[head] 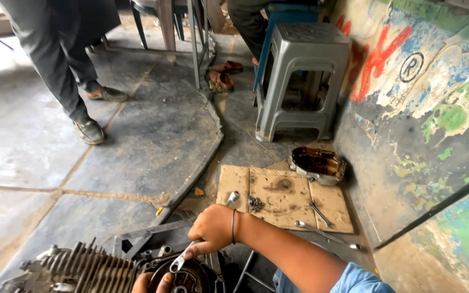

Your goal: The person disassembles a motorcycle engine by removing the clutch components and then reassembles it by fitting the plates back into the housing and tightening the bolts with a wrench.

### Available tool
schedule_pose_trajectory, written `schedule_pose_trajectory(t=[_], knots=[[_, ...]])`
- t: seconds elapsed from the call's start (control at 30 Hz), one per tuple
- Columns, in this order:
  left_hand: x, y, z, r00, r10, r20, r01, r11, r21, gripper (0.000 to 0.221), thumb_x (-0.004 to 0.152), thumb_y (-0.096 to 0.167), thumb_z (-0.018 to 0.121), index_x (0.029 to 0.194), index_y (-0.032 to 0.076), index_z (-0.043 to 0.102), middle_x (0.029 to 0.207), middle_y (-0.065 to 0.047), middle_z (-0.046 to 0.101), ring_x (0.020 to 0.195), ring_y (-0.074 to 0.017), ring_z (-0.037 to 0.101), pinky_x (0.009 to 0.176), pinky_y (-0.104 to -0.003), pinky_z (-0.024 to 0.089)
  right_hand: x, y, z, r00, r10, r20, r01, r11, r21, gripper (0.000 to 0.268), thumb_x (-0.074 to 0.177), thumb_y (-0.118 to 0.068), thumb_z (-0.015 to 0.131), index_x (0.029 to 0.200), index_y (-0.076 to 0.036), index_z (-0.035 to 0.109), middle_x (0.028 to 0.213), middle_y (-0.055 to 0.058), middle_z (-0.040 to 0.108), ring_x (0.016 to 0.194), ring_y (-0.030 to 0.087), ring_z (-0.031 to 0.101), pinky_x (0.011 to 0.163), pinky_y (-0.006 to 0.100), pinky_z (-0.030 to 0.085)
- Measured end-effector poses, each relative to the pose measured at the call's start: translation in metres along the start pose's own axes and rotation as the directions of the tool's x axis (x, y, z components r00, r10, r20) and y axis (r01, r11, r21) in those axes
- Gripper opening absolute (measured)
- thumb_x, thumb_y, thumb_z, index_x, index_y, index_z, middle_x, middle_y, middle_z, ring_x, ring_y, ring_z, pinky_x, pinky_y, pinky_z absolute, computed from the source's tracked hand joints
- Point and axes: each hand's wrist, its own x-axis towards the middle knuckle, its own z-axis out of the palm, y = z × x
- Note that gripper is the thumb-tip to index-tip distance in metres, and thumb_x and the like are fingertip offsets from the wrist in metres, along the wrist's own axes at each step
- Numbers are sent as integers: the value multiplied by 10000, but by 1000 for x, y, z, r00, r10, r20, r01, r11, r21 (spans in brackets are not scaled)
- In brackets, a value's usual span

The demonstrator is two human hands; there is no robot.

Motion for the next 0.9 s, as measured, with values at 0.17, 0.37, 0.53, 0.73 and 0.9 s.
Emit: schedule_pose_trajectory(t=[0.17, 0.37, 0.53, 0.73, 0.9], knots=[[0, 11, 13, 994, 37, -102, -29, 996, 82, 549, 760, 417, 846, 1006, -56, 713, 838, -220, 757, 792, -289, 804, 791, -410, 622, 0, -13, -3, 994, 45, 95, -51, 996, 68, 750, 956, -754, 382, 711, -120, 699, 740, 65, 707, 747, 316, 706, 612, 429, 545], [-18, 62, 0, 988, -106, -114, 117, 989, 93, 600, 772, 428, 849, 1068, -76, 716, 876, -247, 789, 819, -316, 820, 809, -418, 645, -4, -26, -2, 999, 27, 27, -26, 999, -30, 740, 943, -762, 378, 718, -137, 704, 745, 80, 704, 748, 318, 713, 631, 430, 554], [-45, 149, -50, 974, -188, 128, 149, 952, 266, 611, 783, 476, 819, 1158, 6, 705, 957, -187, 805, 911, -263, 809, 864, -382, 606, -5, -36, -17, 985, 108, 135, -102, 993, -50, 783, 916, -796, 351, 751, -113, 698, 731, 87, 708, 718, 285, 731, 606, 411, 573], [-64, 191, -59, 967, -234, 97, 199, 939, 282, 536, 837, 463, 757, 1162, 38, 718, 972, -183, 789, 918, -276, 814, 863, -390, 608, -11, -36, -6, 963, 217, 162, -218, 976, -7, 773, 913, -791, 380, 838, -104, 727, 792, 142, 720, 788, 357, 724, 667, 455, 574], [-78, 217, -64, 997, -60, -53, 75, 936, 345, 524, 828, 450, 756, 1153, 43, 702, 1005, -213, 766, 989, -352, 744, 883, -432, 562, -23, -17, 1, 984, 148, 98, -157, 983, 91, 671, 976, -707, 374, 963, -133, 721, 916, 125, 736, 904, 346, 717, 755, 479, 556]])
